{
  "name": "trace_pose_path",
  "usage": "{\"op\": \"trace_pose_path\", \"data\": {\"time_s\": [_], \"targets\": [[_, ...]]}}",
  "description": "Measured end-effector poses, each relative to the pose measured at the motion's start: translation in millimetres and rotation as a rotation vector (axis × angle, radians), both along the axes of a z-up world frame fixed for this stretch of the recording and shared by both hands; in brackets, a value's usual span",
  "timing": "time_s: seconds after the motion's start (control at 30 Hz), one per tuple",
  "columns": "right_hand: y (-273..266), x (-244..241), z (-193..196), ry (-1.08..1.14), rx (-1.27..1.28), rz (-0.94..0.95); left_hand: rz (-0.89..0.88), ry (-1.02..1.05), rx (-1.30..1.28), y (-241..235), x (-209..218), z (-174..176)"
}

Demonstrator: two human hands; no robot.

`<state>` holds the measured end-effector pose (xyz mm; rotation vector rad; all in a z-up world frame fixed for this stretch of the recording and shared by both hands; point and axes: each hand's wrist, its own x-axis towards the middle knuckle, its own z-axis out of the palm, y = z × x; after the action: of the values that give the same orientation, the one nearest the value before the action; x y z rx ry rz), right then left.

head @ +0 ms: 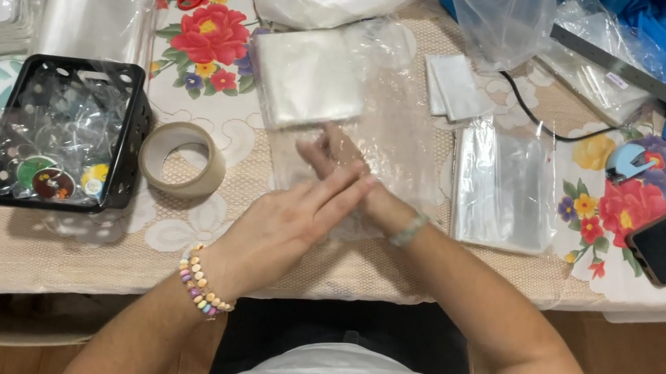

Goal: The person attaches a metal ring to a small circular badge and places it in a black plastic basket. They then wrap a white rectangular item in bubble wrap, secure it with a strip of tape cut from a roll using scissors, and place the wrapped item into a clear plastic bag. Finally, they place a small white packet into another clear plastic bag.

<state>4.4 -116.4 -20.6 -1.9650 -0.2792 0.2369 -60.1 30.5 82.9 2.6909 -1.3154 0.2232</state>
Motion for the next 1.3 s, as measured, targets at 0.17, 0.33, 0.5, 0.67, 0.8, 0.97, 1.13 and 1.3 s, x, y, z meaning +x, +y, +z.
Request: {"op": "trace_pose_path", "data": {"time_s": [0.17,0.33,0.5,0.67,0.8,0.97,1.13,1.3], "targets": [[-68.7,-75.3,132.6,0.095,-0.437,0.429,-0.017,0.169,0.076,13.2,1.3,-8.8],[-149.6,-84.8,137.0,-0.056,-0.205,0.233,-0.147,0.66,0.2,6.3,3.0,-1.4],[-176.3,-60.4,97.9,-0.392,-0.513,-0.246,-0.123,0.568,0.052,10.0,9.7,4.7],[-119.2,-53.2,86.0,-0.502,-0.574,0.162,-0.052,0.437,-0.068,17.4,5.9,-13.0],[-85.4,-40.8,80.7,-0.671,-0.654,0.372,-0.034,0.368,-0.287,25.6,-11.0,-22.4],[-72.9,-33.9,105.9,-0.768,-0.617,0.359,0.411,0.186,-0.976,98.0,-38.7,-54.6],[-86.3,-30.8,119.4,-0.676,-0.62,0.312,1.159,-0.283,-1.757,210.0,-56.5,-82.4],[-80.3,-32.8,128.1,-0.71,-0.615,0.324,1.313,0.337,-1.707,233.7,-59.0,-68.2]]}}
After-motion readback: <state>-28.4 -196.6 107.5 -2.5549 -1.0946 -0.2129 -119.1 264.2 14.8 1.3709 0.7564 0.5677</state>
